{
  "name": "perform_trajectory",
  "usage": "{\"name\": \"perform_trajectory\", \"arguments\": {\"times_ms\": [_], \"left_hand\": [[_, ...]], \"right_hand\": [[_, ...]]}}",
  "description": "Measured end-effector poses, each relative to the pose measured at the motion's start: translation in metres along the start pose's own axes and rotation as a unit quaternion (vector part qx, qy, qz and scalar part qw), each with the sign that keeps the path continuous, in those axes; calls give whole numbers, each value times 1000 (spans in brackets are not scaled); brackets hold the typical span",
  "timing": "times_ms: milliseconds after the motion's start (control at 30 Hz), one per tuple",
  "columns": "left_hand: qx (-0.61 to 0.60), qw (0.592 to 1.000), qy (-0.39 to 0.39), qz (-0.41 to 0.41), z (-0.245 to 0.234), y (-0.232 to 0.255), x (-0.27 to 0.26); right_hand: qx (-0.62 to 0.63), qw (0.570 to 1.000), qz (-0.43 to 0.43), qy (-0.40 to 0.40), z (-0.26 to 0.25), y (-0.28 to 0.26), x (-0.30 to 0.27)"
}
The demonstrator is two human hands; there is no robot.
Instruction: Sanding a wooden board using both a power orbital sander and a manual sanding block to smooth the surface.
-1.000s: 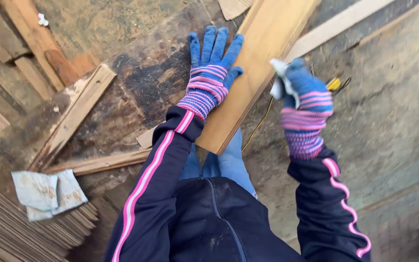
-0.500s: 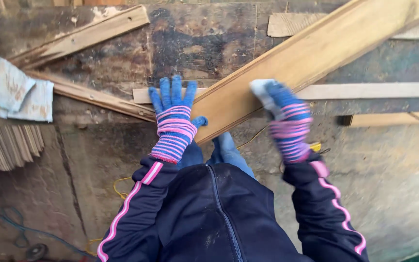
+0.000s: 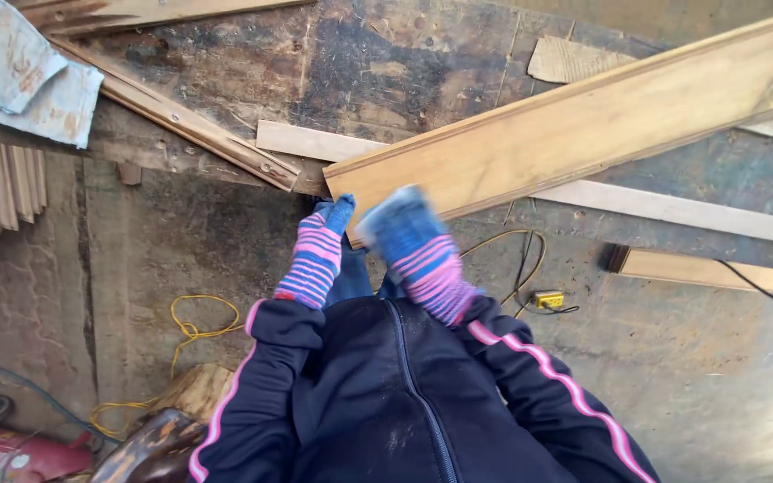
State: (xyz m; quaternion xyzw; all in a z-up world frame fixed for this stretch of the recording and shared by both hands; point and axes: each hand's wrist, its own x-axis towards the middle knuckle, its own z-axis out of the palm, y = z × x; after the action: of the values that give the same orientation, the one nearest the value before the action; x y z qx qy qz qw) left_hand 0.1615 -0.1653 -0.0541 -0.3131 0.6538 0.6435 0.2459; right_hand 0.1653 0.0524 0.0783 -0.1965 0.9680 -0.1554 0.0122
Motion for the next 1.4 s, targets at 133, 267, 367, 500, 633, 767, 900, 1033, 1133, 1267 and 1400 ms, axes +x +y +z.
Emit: {"name": "perform_trajectory", "arguments": {"times_ms": [133, 267, 367, 500, 633, 767, 900, 1033, 1133, 1267, 1400], "left_hand": [[-17, 999, -27, -17, -5, 1, 6], [60, 997, -42, 9, 1, 17, 3], [98, 994, -54, 4, 0, 19, 8], [188, 980, -66, -17, -7, 7, 21], [188, 977, -100, -25, -9, 13, 14], [82, 982, -167, -23, -8, 16, -3], [248, 927, -221, 173, -10, -3, -5], [211, 952, -206, 80, -5, -7, -15], [94, 970, -222, 42, -5, -7, -21], [69, 964, -220, 135, -1, -16, -21], [46, 958, -232, 164, -7, -23, -22]], "right_hand": [[-28, 985, -173, -2, 27, 38, -12], [-4, 999, -9, 43, -4, 114, -25], [-11, 996, 60, 70, 8, 86, -19], [-12, 996, -93, -11, 23, -29, 21], [-91, 992, -76, 46, 6, 45, 9], [20, 980, 196, 6, 28, 80, -15], [-77, 940, 299, -147, 62, 36, -19], [-27, 996, -82, 26, 16, 22, -3], [8, 998, 65, 15, 22, 54, -18], [-13, 986, 152, 72, 26, 21, -6], [-5, 1000, -13, 9, 22, -8, 0]]}}
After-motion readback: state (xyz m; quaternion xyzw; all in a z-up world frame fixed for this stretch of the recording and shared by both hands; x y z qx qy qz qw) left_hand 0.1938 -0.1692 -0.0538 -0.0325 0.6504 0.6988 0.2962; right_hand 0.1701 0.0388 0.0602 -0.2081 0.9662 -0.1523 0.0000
